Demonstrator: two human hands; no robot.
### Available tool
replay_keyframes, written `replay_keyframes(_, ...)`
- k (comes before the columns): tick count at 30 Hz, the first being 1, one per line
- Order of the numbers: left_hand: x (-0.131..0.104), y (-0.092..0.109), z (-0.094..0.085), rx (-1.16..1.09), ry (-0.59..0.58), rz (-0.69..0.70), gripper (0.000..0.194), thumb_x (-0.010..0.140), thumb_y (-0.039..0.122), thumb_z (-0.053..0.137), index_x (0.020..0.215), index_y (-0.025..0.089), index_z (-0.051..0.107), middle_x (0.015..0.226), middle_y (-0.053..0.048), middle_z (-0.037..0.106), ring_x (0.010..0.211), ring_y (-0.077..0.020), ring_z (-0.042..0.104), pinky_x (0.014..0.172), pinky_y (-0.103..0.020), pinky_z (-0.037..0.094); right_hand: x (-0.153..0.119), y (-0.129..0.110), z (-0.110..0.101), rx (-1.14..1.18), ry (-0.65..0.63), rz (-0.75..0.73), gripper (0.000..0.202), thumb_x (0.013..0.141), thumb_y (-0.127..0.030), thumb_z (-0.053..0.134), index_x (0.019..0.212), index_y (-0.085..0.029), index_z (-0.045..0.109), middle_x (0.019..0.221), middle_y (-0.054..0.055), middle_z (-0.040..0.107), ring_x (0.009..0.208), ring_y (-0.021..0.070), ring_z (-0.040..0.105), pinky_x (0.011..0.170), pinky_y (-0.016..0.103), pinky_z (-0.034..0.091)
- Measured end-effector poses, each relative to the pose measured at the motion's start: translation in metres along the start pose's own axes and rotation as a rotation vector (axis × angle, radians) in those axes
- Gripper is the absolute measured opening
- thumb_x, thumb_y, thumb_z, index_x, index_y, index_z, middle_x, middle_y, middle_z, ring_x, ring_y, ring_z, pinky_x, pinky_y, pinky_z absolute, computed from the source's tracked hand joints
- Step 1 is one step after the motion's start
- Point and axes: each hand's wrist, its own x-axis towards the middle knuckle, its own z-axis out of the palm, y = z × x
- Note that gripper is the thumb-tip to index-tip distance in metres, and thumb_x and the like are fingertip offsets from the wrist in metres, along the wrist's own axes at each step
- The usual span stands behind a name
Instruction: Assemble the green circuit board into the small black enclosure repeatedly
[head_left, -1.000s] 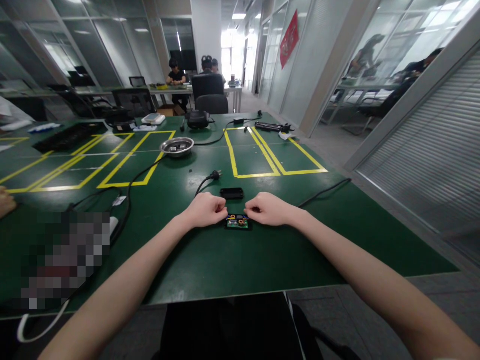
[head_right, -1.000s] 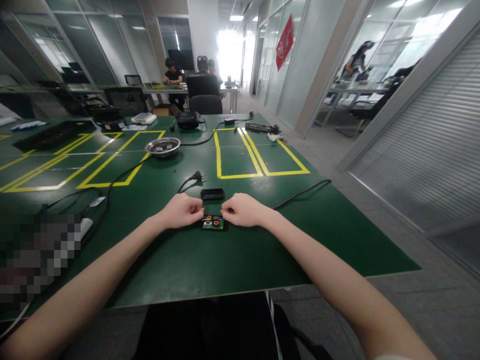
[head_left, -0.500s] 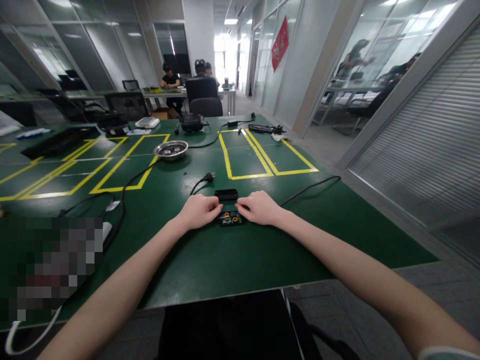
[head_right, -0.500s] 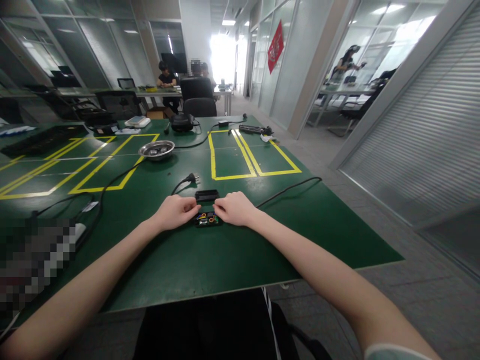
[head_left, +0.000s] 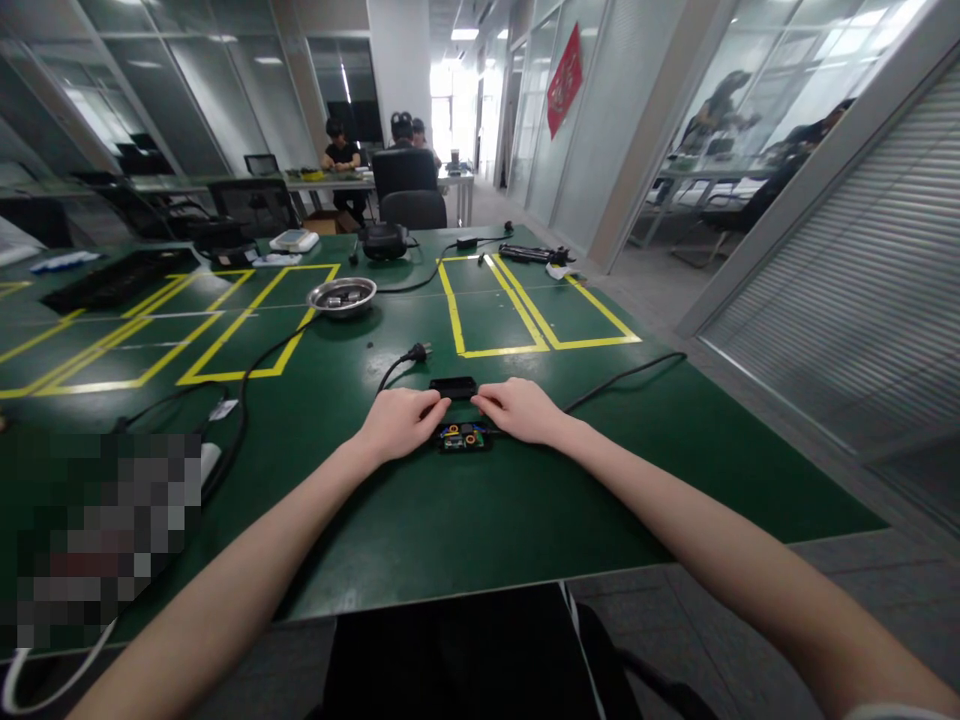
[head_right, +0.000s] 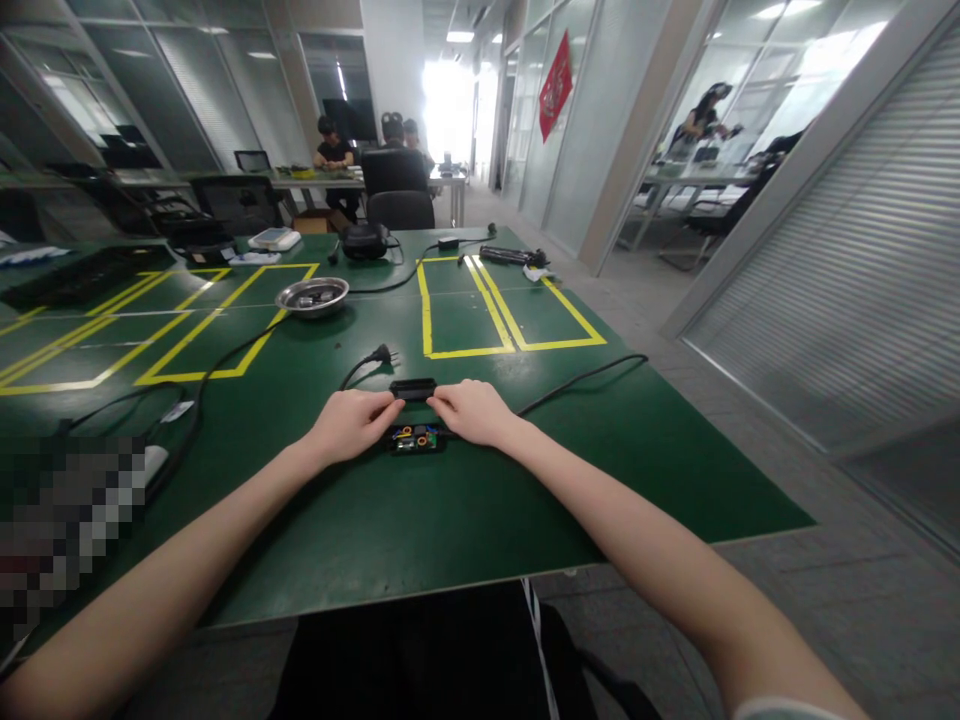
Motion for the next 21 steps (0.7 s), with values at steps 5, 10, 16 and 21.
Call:
replay_keyframes(5, 0.000, 0.005, 0.004, -0.003, 0.047, -0.015, 0.048, 0.103, 0.041, 0.038, 0.067, 0.021, 0.062, 0.063, -0.005, 0.066, 0.061, -0.0203, 0.060, 0.058, -0.030, 0.028, 0.001, -0.015, -0.003, -0.043, 0.000, 0.070, 0.038, 0.110, -0.038, 0.042, 0.105, -0.021, 0.076, 0.099, 0.010, 0.079, 0.093, 0.0253, 0.073, 0.070, 0.029, 0.038)
replay_keyframes(10, -0.001, 0.006, 0.007, -0.062, 0.135, -0.007, 0.042, 0.102, 0.038, 0.042, 0.068, 0.021, 0.060, 0.061, -0.003, 0.061, 0.059, -0.0185, 0.056, 0.058, -0.029, 0.031, 0.003, -0.019, -0.005, -0.115, -0.026, -0.008, 0.036, 0.109, -0.040, 0.044, 0.108, -0.020, 0.075, 0.100, 0.014, 0.079, 0.096, 0.0281, 0.074, 0.075, 0.030, 0.044)
replay_keyframes(16, 0.002, -0.002, 0.013, -0.076, 0.272, 0.044, 0.023, 0.099, 0.032, 0.048, 0.094, 0.020, 0.068, 0.099, -0.010, 0.071, 0.098, -0.0268, 0.065, 0.089, -0.038, 0.052, 0.005, -0.028, -0.003, -0.186, -0.003, -0.038, 0.036, 0.109, -0.037, 0.043, 0.115, -0.018, 0.072, 0.104, 0.018, 0.079, 0.098, 0.0293, 0.075, 0.079, 0.033, 0.048)
replay_keyframes(21, 0.007, -0.014, 0.022, -0.107, 0.211, 0.045, 0.036, 0.099, 0.030, 0.048, 0.130, 0.017, 0.063, 0.140, -0.015, 0.065, 0.133, -0.0320, 0.056, 0.116, -0.051, 0.043, 0.006, -0.032, 0.005, -0.135, 0.101, -0.076, 0.032, 0.107, -0.028, 0.045, 0.110, -0.015, 0.073, 0.106, 0.017, 0.077, 0.102, 0.0284, 0.072, 0.084, 0.035, 0.049)
